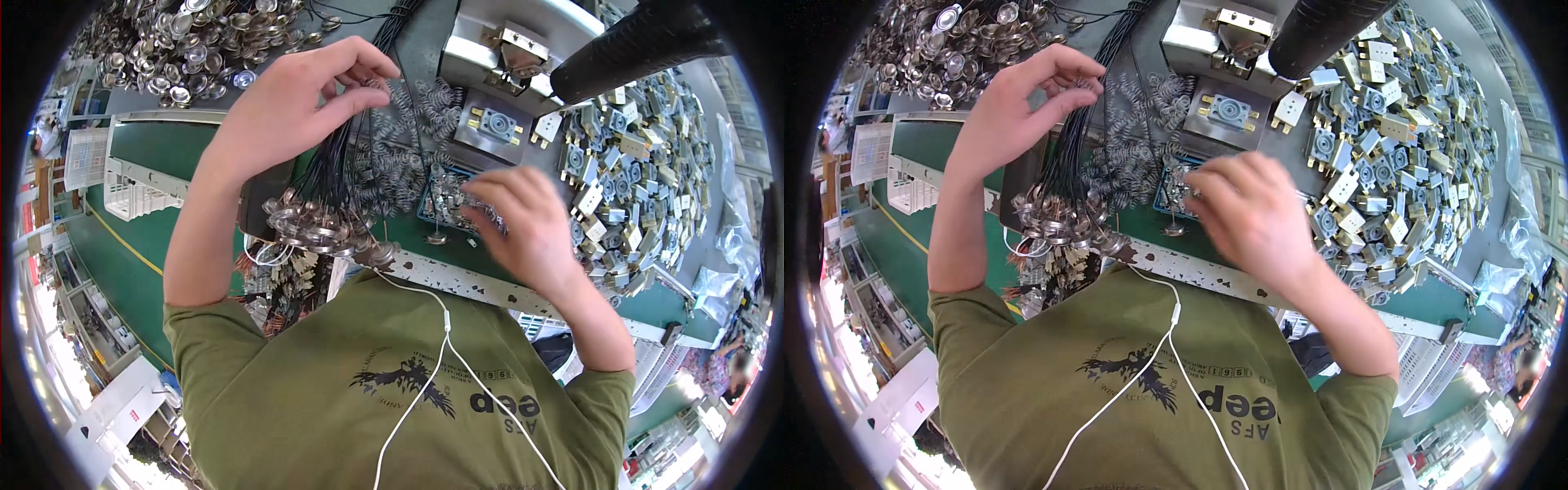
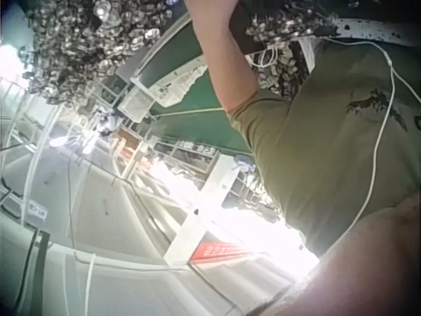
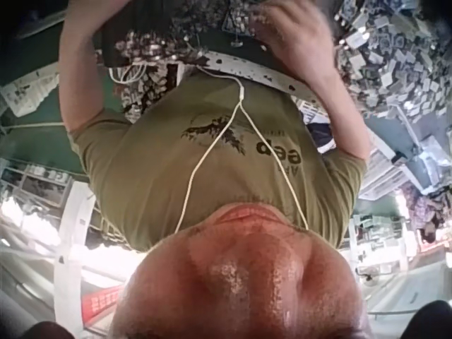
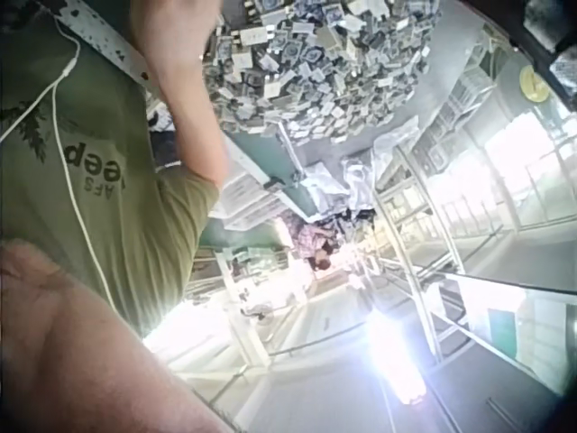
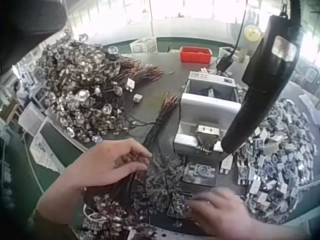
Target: Assembling small electronic components using a handheld power screwdriver on an assembly line.
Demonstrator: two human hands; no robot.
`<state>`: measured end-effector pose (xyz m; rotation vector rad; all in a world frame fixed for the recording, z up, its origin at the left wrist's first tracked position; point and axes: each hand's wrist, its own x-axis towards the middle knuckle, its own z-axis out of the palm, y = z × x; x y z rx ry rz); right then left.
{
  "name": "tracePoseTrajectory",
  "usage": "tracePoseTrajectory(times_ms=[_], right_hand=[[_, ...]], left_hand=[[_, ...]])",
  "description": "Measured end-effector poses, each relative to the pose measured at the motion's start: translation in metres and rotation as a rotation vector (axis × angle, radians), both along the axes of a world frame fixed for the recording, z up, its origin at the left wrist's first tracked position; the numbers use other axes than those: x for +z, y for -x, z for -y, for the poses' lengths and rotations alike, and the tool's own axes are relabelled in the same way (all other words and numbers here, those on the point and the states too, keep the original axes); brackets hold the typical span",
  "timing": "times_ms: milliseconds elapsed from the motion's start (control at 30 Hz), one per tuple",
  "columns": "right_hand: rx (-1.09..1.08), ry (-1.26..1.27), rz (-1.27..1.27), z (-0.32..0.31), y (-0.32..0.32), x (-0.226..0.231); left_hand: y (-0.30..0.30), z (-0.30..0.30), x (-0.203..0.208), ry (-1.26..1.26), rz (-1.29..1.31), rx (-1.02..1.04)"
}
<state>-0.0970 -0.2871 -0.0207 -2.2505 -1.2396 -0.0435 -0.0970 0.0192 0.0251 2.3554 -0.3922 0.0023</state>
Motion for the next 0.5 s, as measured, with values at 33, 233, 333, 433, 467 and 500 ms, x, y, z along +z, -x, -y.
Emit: tracePoseTrajectory(times_ms=[33, 233, 333, 433, 467, 500], right_hand=[[-0.010, 0.050, -0.053, -0.008, 0.010, -0.003], [-0.115, 0.179, -0.229, -0.037, 0.016, -0.029], [-0.137, 0.141, -0.261, -0.036, 0.016, -0.017], [-0.202, -0.059, -0.565, -0.019, 0.003, 0.020], [-0.212, 0.041, -0.586, -0.012, -0.009, 0.036], [-0.201, 0.111, -0.555, -0.008, -0.023, 0.048]], left_hand=[[-0.001, -0.001, -0.002, 0.050, 0.001, 0.003], [0.000, -0.002, -0.006, -0.047, -0.019, -0.035], [0.003, 0.001, 0.000, -0.050, -0.065, -0.029], [0.001, 0.004, -0.013, -0.116, 0.013, -0.218], [-0.001, 0.004, -0.019, -0.152, 0.011, -0.283], [0.000, 0.005, -0.025, -0.202, 0.149, -0.313]])
